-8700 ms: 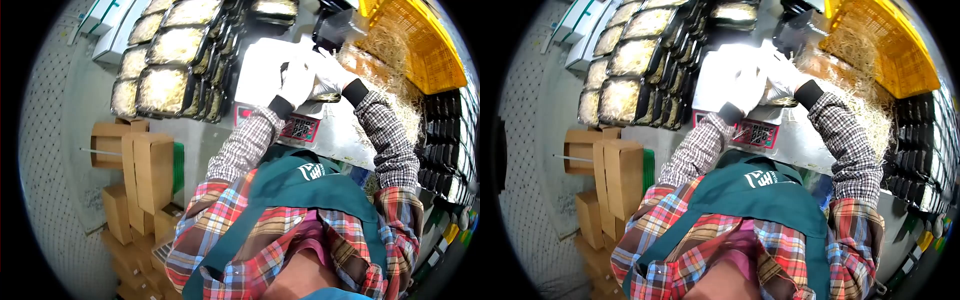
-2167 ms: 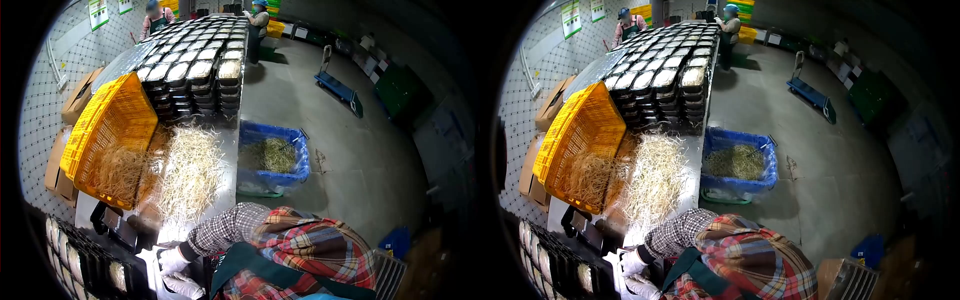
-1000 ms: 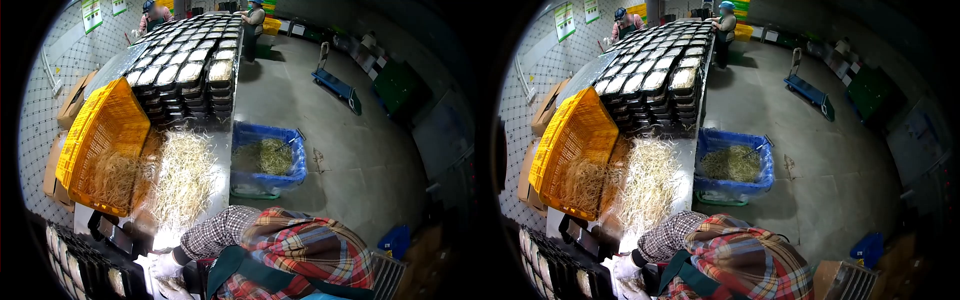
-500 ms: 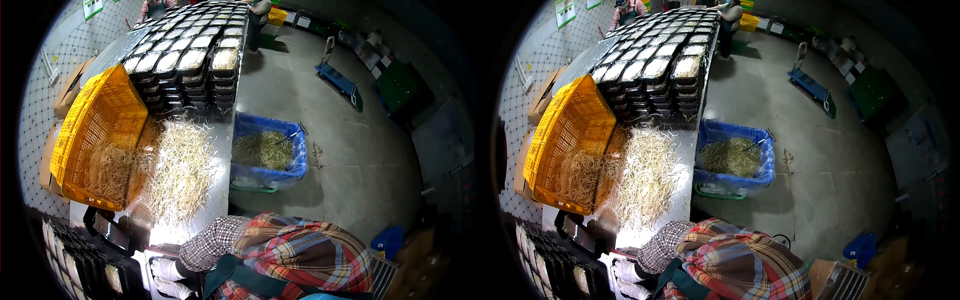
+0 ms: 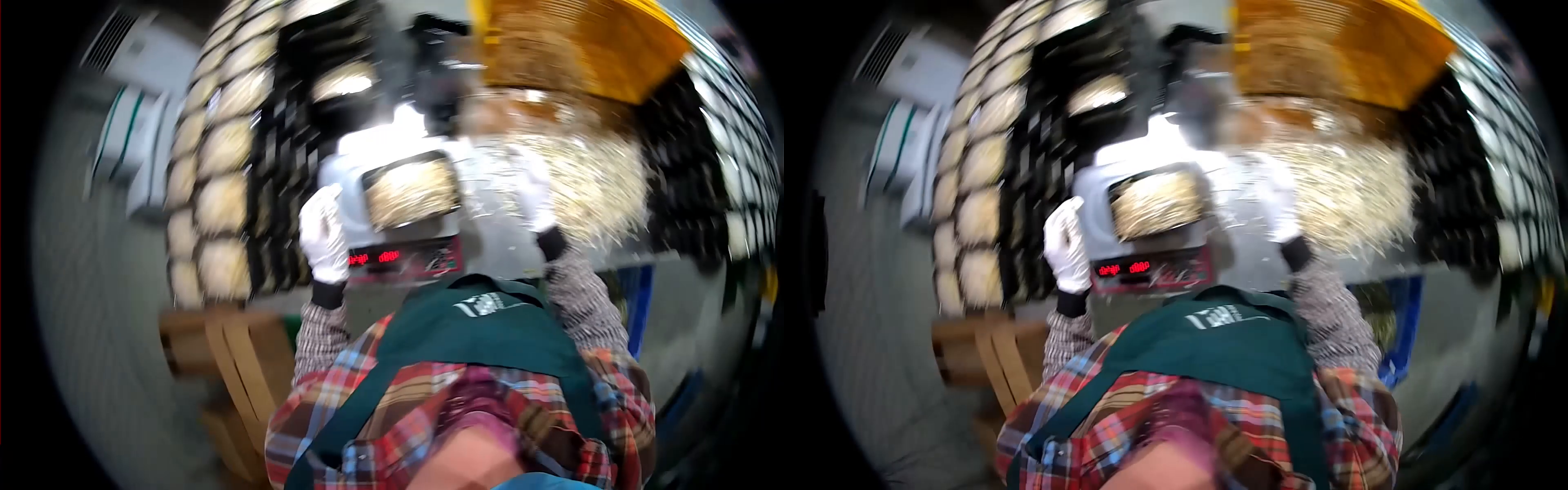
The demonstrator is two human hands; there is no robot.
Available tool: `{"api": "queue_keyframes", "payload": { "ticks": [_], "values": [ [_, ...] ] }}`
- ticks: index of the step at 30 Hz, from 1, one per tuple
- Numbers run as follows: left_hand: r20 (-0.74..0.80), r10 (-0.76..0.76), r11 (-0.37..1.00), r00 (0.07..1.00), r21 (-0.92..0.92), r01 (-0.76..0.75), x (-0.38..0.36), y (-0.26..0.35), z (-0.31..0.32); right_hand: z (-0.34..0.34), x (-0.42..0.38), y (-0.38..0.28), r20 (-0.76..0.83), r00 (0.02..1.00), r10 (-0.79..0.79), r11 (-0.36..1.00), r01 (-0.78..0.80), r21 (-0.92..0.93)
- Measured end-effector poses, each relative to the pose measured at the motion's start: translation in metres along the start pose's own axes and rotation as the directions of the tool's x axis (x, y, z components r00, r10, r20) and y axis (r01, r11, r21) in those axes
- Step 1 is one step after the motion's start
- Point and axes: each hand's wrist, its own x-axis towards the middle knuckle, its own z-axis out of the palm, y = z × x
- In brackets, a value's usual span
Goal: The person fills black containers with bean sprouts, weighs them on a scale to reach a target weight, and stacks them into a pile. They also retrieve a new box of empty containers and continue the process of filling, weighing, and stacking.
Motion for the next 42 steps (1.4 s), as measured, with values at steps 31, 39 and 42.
{"api": "queue_keyframes", "payload": {
  "ticks": [31,39,42],
  "values": [
    [0.45,0.05,0.984,0.892,-0.175,0.033,0.008,0.002,0.017,0.035,0.041,-0.09,0.571,0.768,-0.289,0.95,0.304,0.073],
    [0.338,0.416,0.892,0.844,0.028,-0.451,0.017,0.028,0.052,0.063,0.013,-0.107,0.525,0.845,-0.102,0.935,-0.098,0.34],
    [0.328,0.284,0.953,0.901,0.009,-0.303,0.026,0.029,0.014,0.019,0.038,-0.067,0.524,0.852,-0.015,0.802,-0.303,0.515]
  ]
}}
